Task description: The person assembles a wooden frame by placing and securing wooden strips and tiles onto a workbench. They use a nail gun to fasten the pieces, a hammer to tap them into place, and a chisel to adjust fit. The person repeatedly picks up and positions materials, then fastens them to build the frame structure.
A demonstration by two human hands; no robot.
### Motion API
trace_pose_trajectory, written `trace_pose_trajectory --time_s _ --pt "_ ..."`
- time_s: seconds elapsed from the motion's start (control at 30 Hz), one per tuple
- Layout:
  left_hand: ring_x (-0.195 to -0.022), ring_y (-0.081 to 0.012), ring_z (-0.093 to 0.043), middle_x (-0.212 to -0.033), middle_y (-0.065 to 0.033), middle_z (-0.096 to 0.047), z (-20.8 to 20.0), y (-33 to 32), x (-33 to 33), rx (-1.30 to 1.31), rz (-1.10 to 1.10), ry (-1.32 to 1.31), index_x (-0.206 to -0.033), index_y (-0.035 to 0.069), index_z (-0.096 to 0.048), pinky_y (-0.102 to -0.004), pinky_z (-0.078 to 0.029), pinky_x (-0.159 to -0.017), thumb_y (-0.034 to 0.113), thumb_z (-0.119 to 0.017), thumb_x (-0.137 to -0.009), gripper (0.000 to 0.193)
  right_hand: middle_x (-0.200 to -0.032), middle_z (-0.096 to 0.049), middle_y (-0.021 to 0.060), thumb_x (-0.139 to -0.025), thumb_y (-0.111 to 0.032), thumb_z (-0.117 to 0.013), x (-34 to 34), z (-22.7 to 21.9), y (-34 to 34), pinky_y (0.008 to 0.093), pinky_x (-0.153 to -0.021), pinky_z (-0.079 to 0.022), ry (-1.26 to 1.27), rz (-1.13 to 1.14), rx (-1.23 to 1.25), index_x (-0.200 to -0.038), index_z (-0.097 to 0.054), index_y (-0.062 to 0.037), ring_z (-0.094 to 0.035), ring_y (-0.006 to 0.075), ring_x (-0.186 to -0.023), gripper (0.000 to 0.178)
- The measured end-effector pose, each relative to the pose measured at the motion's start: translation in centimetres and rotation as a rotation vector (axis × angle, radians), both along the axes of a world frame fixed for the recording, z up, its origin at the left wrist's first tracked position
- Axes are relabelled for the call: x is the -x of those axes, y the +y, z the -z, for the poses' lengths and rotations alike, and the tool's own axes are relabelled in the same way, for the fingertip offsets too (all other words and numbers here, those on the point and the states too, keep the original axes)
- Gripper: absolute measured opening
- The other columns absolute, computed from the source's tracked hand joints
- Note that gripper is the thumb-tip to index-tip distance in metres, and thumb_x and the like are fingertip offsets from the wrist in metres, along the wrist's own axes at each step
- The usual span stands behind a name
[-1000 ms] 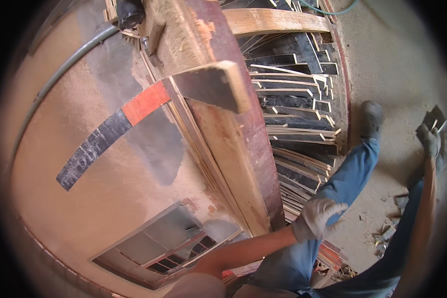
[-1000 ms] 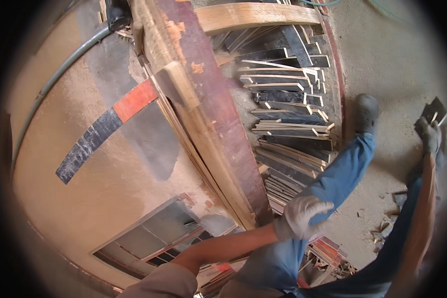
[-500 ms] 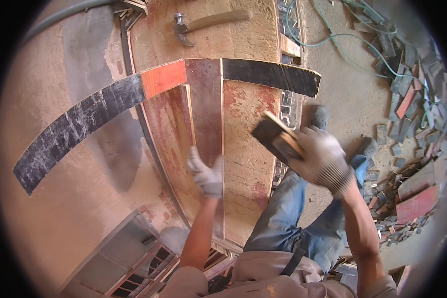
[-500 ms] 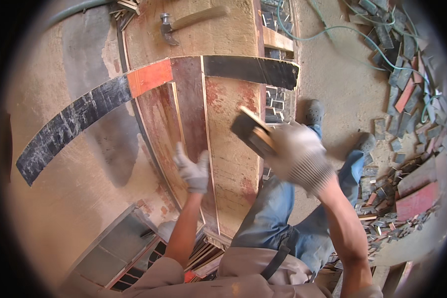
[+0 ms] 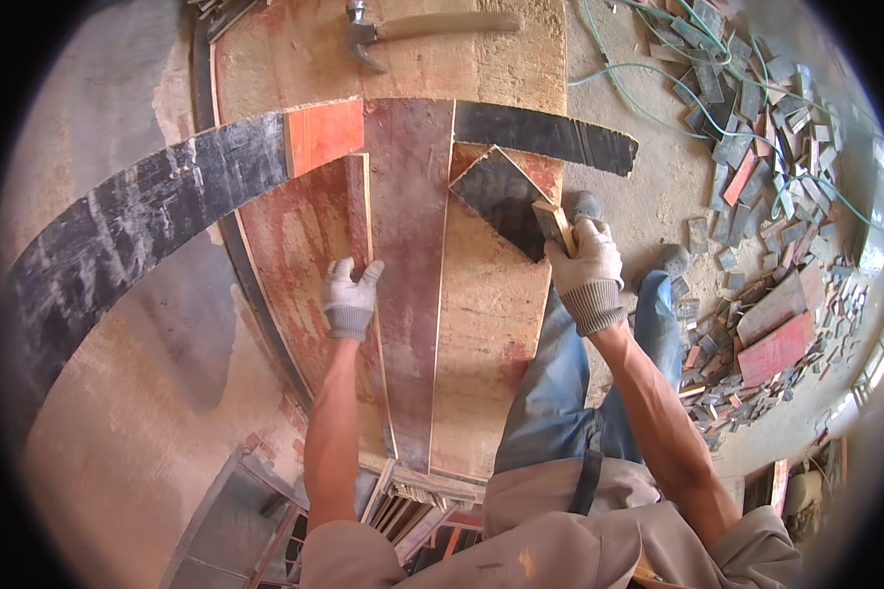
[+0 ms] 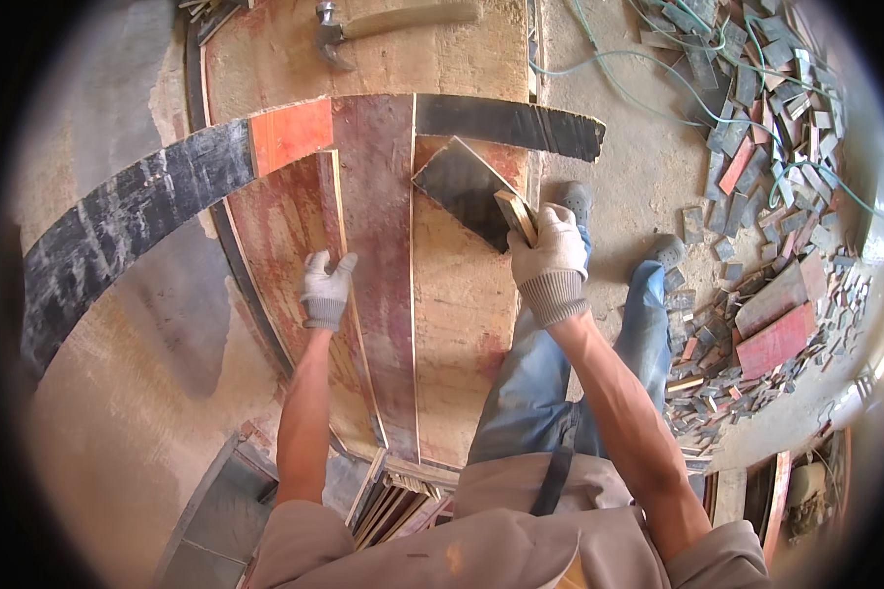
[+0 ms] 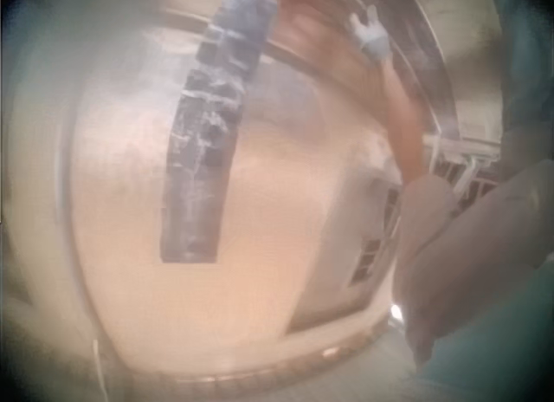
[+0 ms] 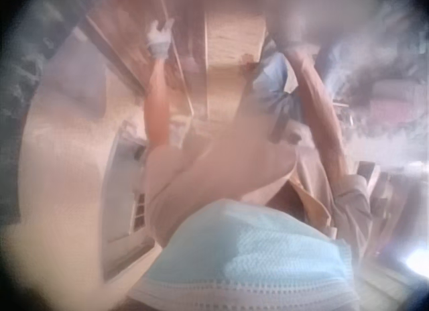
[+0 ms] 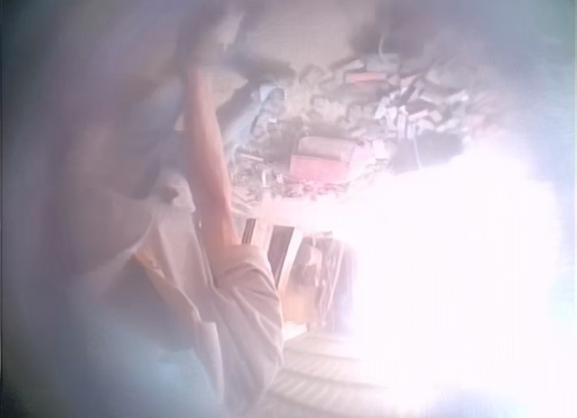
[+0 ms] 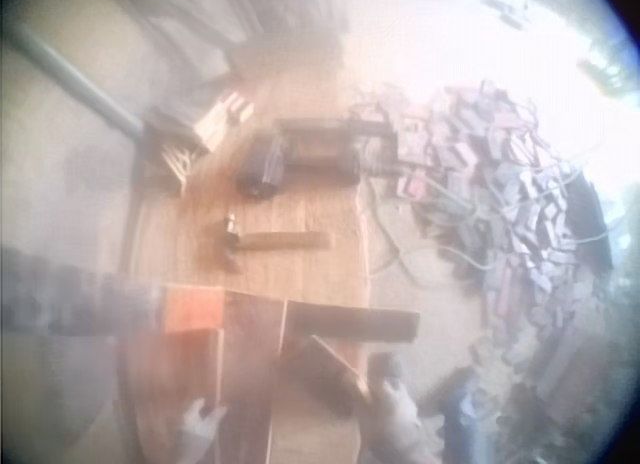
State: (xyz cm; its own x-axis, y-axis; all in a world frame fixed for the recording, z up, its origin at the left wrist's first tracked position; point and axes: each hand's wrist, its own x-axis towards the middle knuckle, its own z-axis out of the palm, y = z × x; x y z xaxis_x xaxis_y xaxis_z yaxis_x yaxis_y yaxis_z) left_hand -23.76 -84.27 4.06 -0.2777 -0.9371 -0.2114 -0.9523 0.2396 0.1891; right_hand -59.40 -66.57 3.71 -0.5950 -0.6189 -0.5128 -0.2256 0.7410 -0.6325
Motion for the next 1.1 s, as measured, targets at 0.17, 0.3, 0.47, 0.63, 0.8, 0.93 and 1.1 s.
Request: trace_pose_trajectory --time_s 0.17,0.3,0.47,0.63,0.8,0.93,1.1 --pt "-0.073 -0.0336 -0.061 -0.085 -0.0146 -0.063 -1.4 -0.6 0.4 -0.037 0.080 0.048 -0.093 0.000 -0.066 -0.0456 -0.049 -0.064 0.037 -0.093 -0.081 0.047 -0.109 -0.066 0.0204 -0.080 -0.013 -0.079 0.1 1.3 -0.6 0.0502 -0.086 -0.055 0.093 -0.125 -0.025 -0.098 -0.067 -0.0040 -0.065 0.0421 -0.101 0.024" --pt "-0.067 -0.0273 -0.058 -0.078 -0.0104 -0.058 -2.8 -0.4 1.2 0.002 0.139 0.170 -0.086 0.001 -0.062 -0.0423 -0.046 -0.059 0.030 -0.093 -0.082 0.044 -0.129 -0.064 0.0235 -0.078 -0.005 -0.072 1.3 1.4 -1.4 0.0543 -0.094 -0.055 0.294 -0.337 0.075 -0.100 -0.067 0.0002 -0.061 0.0486 -0.111 0.023" --pt "-0.067 -0.0227 -0.055 -0.077 -0.0071 -0.055 -3.8 -0.3 2.2 -0.020 0.080 0.114 -0.084 0.002 -0.061 -0.0387 -0.046 -0.063 0.028 -0.093 -0.084 0.042 -0.151 -0.057 0.0166 -0.076 -0.007 -0.072 1.8 2.0 -1.7 0.0586 -0.111 -0.044 0.409 -0.500 0.122 -0.100 -0.069 -0.0044 -0.052 0.0450 -0.137 0.025" --pt "-0.069 -0.0210 -0.055 -0.080 -0.0059 -0.055 -3.3 -0.4 1.8 -0.080 0.054 0.145 -0.083 0.002 -0.061 -0.0379 -0.046 -0.064 0.028 -0.092 -0.085 0.041 -0.153 -0.058 0.0099 -0.086 -0.012 -0.066 0.0 2.6 -3.0 0.0620 -0.117 -0.038 0.338 -0.750 0.082 -0.102 -0.070 -0.0096 -0.049 0.0412 -0.142 0.016" --pt "-0.070 -0.0236 -0.058 -0.081 -0.0081 -0.059 -1.8 -0.7 1.2 -0.079 0.101 0.175 -0.086 0.002 -0.064 -0.0392 -0.048 -0.064 0.031 -0.092 -0.084 0.041 -0.150 -0.059 0.0144 -0.097 -0.007 -0.058 -3.5 1.2 -6.2 0.0490 -0.117 -0.046 0.293 -0.756 0.302 -0.113 -0.067 -0.0032 -0.055 0.0371 -0.137 0.019" --pt "-0.071 -0.0313 -0.065 -0.083 -0.0126 -0.066 0.0 -0.5 1.7 -0.048 0.068 0.063 -0.091 0.001 -0.069 -0.0441 -0.051 -0.065 0.038 -0.093 -0.080 0.045 -0.129 -0.065 0.0215 -0.090 -0.012 -0.074 -5.0 -0.1 -3.6 0.0485 -0.097 -0.055 0.064 -0.325 0.120 -0.110 -0.065 0.0003 -0.065 0.0404 -0.117 0.025" --pt "-0.079 -0.0345 -0.069 -0.090 -0.0144 -0.069 0.9 0.1 2.0 -0.065 -0.033 -0.017 -0.097 0.001 -0.070 -0.0460 -0.054 -0.070 0.041 -0.092 -0.082 0.048 -0.091 -0.072 0.0178 -0.091 -0.021 -0.081 -6.8 1.0 -1.2 0.0452 -0.081 -0.056 -0.210 -0.099 0.111 -0.106 -0.068 -0.0005 -0.072 0.0331 -0.088 0.029"
